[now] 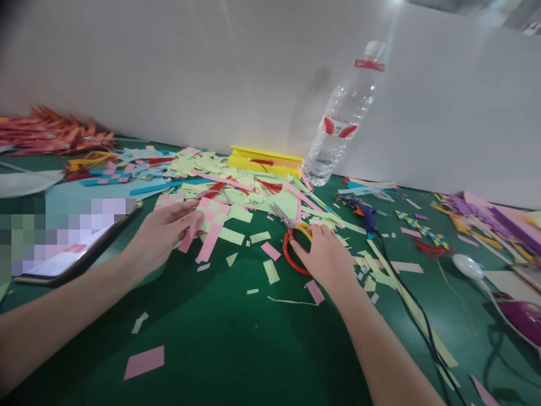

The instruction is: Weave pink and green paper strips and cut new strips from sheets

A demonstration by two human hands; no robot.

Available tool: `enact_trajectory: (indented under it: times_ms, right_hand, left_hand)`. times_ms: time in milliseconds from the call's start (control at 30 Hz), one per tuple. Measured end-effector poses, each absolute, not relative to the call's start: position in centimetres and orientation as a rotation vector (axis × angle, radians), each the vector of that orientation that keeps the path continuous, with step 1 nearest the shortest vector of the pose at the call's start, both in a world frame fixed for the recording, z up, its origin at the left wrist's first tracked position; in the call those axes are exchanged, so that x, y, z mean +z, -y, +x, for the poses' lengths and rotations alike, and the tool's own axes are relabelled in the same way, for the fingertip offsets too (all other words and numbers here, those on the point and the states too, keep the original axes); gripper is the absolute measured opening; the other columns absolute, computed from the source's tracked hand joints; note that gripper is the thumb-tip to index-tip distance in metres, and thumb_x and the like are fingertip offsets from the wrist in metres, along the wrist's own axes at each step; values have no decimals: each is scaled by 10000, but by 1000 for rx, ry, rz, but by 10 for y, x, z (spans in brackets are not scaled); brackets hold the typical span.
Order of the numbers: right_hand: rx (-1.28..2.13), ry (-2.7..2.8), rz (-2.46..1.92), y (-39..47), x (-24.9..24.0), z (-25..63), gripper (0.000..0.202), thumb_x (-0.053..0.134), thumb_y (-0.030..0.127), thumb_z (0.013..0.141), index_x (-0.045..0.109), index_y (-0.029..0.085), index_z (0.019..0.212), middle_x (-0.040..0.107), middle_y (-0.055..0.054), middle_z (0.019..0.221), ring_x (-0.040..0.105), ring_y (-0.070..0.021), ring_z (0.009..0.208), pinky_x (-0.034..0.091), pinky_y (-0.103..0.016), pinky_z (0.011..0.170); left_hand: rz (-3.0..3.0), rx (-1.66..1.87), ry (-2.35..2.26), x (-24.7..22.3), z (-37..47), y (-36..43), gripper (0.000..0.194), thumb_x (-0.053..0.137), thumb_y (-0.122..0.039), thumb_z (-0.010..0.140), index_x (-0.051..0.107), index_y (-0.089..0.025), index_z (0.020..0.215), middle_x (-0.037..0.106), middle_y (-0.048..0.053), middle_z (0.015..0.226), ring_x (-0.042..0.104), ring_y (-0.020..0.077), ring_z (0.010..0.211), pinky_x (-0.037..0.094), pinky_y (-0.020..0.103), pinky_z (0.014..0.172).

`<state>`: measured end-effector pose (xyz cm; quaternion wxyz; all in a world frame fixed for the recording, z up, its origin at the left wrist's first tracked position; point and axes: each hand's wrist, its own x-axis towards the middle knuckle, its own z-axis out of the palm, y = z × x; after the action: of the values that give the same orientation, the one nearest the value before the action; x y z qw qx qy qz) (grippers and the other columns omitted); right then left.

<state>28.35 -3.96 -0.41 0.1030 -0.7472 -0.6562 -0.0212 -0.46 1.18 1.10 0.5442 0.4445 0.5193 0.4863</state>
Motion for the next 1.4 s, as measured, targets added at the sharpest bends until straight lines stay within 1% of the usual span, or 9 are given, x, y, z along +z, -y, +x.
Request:
enact_trajectory:
  times_ms: [167, 400, 567, 633, 767, 900, 1100, 1267, 1400]
  right_hand:
    - [58, 1936, -2232, 39, -1, 287, 565, 481, 603, 792, 610, 129, 1071, 633, -159, 1080, 633, -316, 920, 496, -413, 683]
    - [68, 1884, -2148, 40, 7, 290, 440, 569, 585, 732, 618, 182, 904, 649, -99, 873, 630, -247, 697, 444, -342, 530]
    - [146, 1747, -2081, 40, 12, 286, 494, 611, 547, 706, 579, 160, 1010, 655, -111, 901, 641, -263, 750, 486, -384, 603]
    - [208, 1666, -2041, 40, 12, 283, 517, 653, 518, 673, 554, 163, 1036, 652, -126, 976, 648, -266, 801, 502, -393, 644]
    - [464, 1553, -1952, 43, 12, 273, 547, 743, 441, 610, 513, 192, 1039, 650, -133, 1066, 660, -269, 853, 520, -396, 677]
    - [616, 1582, -1876, 45, 13, 271, 547, 731, 458, 660, 505, 200, 1086, 664, -105, 1019, 666, -245, 798, 519, -380, 656]
    - [668, 1734, -1803, 46, 18, 276, 445, 660, 458, 751, 553, 202, 1099, 668, -95, 1009, 659, -244, 810, 532, -398, 674]
    - [811, 1750, -1748, 47, 21, 278, 477, 698, 382, 731, 560, 211, 1155, 654, -121, 1125, 664, -273, 944, 561, -429, 751]
    - [887, 1776, -1643, 49, 21, 278, 396, 700, 357, 732, 591, 228, 1090, 678, -108, 1063, 684, -275, 889, 572, -448, 725]
  left_hand:
    - [1051, 1123, -1239, 13, 0, -8, 321, 731, -224, 732, 658, -147, 1035, 677, 39, 874, 635, 133, 676, 546, 230, 592]
    - [1011, 1161, -1110, 10, 1, -8, 216, 756, -258, 697, 658, -142, 851, 617, -5, 681, 578, 112, 618, 512, 207, 578]
    - [1015, 1164, -1080, 8, -1, -7, 148, 713, -262, 747, 635, -145, 794, 621, -1, 683, 586, 118, 600, 511, 234, 587]
    - [1005, 1170, -1068, 8, -1, -6, 121, 688, -249, 775, 619, -151, 793, 624, -2, 672, 595, 122, 605, 515, 239, 609]
    - [950, 1201, -1094, 10, 1, -4, 82, 671, -192, 793, 601, -152, 781, 626, -2, 654, 611, 123, 629, 520, 237, 652]
    - [935, 1211, -1107, 12, 5, -4, 70, 661, -164, 794, 593, -151, 783, 627, -2, 668, 610, 122, 620, 520, 240, 635]
    - [933, 1247, -1068, 10, 3, -4, 159, 705, -235, 759, 569, -169, 809, 617, -18, 657, 608, 125, 607, 513, 246, 622]
    - [964, 1265, -989, 8, 2, -5, 171, 704, -267, 756, 561, -187, 805, 604, -26, 672, 599, 127, 559, 510, 256, 553]
    - [994, 1239, -980, 8, 3, -4, 152, 688, -276, 764, 561, -199, 795, 592, -33, 620, 578, 133, 488, 492, 260, 465]
